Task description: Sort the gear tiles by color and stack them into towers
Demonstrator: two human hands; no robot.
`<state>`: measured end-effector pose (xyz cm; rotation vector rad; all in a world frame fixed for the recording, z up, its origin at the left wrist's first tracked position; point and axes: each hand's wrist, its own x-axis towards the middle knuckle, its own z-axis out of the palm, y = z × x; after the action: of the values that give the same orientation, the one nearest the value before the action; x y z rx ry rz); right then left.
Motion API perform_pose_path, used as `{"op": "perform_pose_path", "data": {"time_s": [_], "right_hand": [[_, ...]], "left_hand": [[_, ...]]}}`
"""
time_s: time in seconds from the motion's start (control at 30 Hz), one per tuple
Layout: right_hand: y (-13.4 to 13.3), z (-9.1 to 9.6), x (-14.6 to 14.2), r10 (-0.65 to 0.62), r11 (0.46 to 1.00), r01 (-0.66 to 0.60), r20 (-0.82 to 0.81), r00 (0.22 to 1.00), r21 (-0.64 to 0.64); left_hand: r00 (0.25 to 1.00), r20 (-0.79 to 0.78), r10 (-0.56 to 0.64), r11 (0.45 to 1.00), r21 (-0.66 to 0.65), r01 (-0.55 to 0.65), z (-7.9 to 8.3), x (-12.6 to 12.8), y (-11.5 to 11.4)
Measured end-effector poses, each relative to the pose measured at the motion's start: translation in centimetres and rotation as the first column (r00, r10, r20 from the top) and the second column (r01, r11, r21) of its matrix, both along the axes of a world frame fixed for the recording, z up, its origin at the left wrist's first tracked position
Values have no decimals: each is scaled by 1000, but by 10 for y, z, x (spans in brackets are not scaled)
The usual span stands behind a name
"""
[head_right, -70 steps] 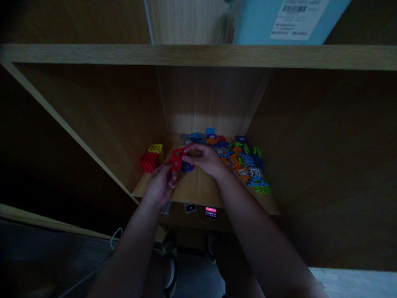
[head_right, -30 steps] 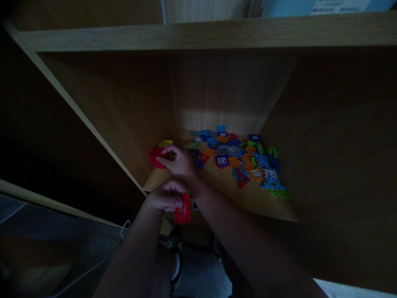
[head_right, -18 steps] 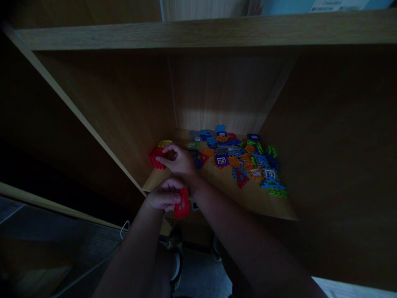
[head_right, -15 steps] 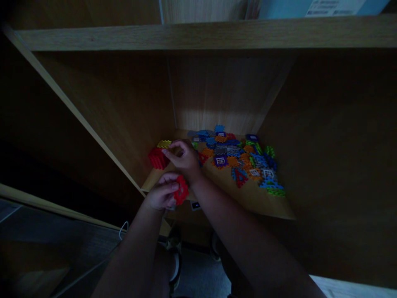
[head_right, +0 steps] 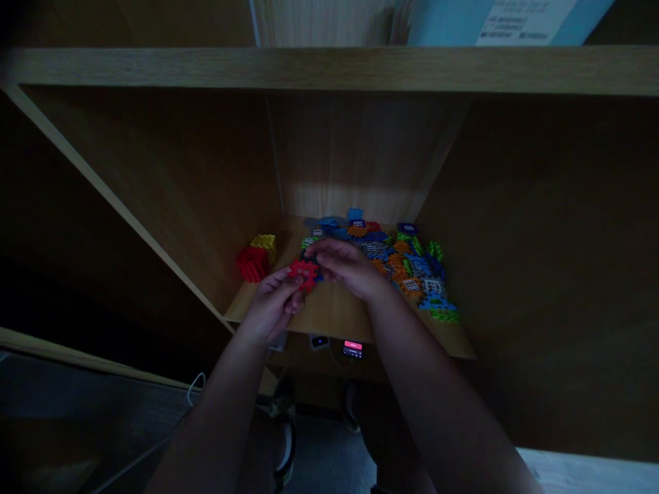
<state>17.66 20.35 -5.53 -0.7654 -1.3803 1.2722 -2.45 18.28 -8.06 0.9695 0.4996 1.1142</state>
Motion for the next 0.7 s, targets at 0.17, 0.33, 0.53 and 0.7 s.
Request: {"op": "perform_pose_path", "data": {"time_s": [0.17,0.33,0.53,0.7], "right_hand": [[2,-5,-8,10,1000,-10,42,999,8],[4,-11,-8,4,1000,-4,23,1000,13],[3,-6,-11,67,995,-64,-35,997,79],[0,-4,-13,217,975,-219,39,975,29]], "left_hand": [[997,60,45,998,-56,-41,2,-1,1],[986,112,123,984,-142,-106,5,1,2],[982,106,157,979,-150,-141,6,3,-1],[996,53,70,990,-124,-63,6,2,-2]]}}
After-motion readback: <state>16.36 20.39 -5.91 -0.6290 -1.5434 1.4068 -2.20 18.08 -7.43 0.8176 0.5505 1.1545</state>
